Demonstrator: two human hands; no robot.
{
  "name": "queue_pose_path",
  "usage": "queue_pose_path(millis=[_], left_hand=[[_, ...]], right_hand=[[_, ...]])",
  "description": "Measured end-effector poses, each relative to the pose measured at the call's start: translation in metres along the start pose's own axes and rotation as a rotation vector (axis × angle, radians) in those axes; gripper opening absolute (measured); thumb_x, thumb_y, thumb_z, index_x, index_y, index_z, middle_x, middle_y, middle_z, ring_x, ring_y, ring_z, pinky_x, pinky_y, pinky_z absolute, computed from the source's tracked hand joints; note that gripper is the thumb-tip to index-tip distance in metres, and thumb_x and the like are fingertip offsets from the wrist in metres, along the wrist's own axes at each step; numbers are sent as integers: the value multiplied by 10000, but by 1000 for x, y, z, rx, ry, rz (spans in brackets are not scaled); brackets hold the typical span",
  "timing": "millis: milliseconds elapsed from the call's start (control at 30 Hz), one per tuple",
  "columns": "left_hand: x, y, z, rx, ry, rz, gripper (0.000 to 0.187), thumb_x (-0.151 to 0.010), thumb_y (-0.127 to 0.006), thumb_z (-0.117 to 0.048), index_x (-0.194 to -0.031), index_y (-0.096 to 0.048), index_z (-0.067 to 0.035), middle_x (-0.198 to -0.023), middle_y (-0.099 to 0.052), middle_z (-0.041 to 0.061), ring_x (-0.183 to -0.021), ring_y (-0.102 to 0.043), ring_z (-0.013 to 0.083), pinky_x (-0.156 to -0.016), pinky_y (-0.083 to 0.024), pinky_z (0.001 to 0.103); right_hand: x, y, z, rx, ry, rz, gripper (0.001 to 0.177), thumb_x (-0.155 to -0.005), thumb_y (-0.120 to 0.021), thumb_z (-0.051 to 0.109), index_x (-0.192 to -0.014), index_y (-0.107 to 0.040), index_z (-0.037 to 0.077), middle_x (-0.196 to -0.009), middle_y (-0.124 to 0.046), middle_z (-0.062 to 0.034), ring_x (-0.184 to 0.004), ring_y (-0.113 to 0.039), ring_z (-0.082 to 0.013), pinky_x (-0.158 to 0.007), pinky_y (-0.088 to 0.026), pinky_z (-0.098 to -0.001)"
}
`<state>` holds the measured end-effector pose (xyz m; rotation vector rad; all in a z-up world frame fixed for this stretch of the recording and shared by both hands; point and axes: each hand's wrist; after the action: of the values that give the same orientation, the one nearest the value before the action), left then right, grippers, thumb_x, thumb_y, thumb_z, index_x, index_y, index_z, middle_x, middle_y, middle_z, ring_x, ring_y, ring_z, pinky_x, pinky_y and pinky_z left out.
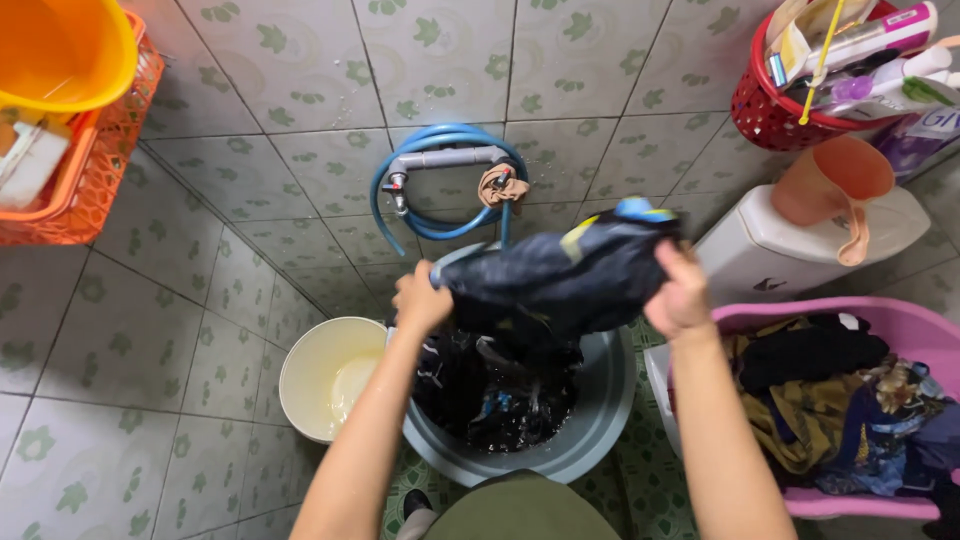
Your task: Hand washing clothes in a basin in a bathroom.
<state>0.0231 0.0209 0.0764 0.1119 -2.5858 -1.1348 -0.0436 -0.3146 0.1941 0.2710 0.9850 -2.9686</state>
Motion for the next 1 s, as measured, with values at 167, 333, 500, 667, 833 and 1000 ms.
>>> queue_pose_path(millis=[167, 333, 500, 667, 833, 1000], left_hand=[[49, -91, 6, -42, -54, 442, 1255, -769, -910, -467, -1582, -9, -149, -1648, 29, 303, -1519, -70, 498, -1177, -228, 587], [45, -189, 28, 454, -498, 697, 800, -808, -697, -325, -1532, -479, -65, -1507, -519, 233, -1382, -465, 355, -1165, -379, 444], [41, -174, 21, 1350, 36, 1045, 669, -850, -712, -354, -1447, -483, -158, -1422, -584, 42, -1342, -525, 265, -1057, -452, 534], [45, -120, -30, 1589, 301, 951, 677, -883, -709, -442, -1384, -562, -11, -1366, -645, 160, -1255, -596, 322, -1024, -483, 478], [-34, -227, 13, 1710, 197, 975, 275, -740, -642, 70, -980, -516, 22, -958, -611, 169, -923, -634, 357, -876, -544, 509], [-43, -194, 1, 1248, 90, 808, 233, -736, -665, 43, -926, -542, 99, -862, -620, 151, -857, -666, 350, -850, -635, 573]], right_hand=[[-7, -26, -77, 160, -3, -104, 324, -1004, -592, 93, -1319, -613, 16, -1207, -664, -56, -1102, -607, -172, -1003, -480, -325], [4, -73, -85, 283, -167, 37, 311, -1009, -639, 127, -1296, -619, 7, -1178, -660, -43, -1067, -602, -129, -952, -492, -290], [10, -30, -58, 1161, 22, 130, 343, -992, -682, 229, -1289, -702, 59, -1244, -751, -56, -1130, -707, -146, -1006, -541, -303], [45, 85, -101, 1088, -140, 128, 605, -882, -782, 273, -1387, -551, 32, -1340, -618, -131, -1212, -596, -255, -1026, -473, -351], [69, 123, -148, 1119, -15, 212, 1033, -743, -910, 274, -1494, -285, -59, -1444, -400, -231, -1373, -405, -384, -1058, -348, -443], [55, 138, -144, 1450, 63, -171, 402, -848, -614, 77, -1243, -685, 62, -1177, -719, -193, -1074, -692, -369, -935, -544, -421]])
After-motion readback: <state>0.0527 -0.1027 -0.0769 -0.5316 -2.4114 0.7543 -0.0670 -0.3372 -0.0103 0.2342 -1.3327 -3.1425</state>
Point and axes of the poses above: each hand's wrist, its own x-axis away from the middle knuckle, its own y-axis out of the back of the hand, z = x × y
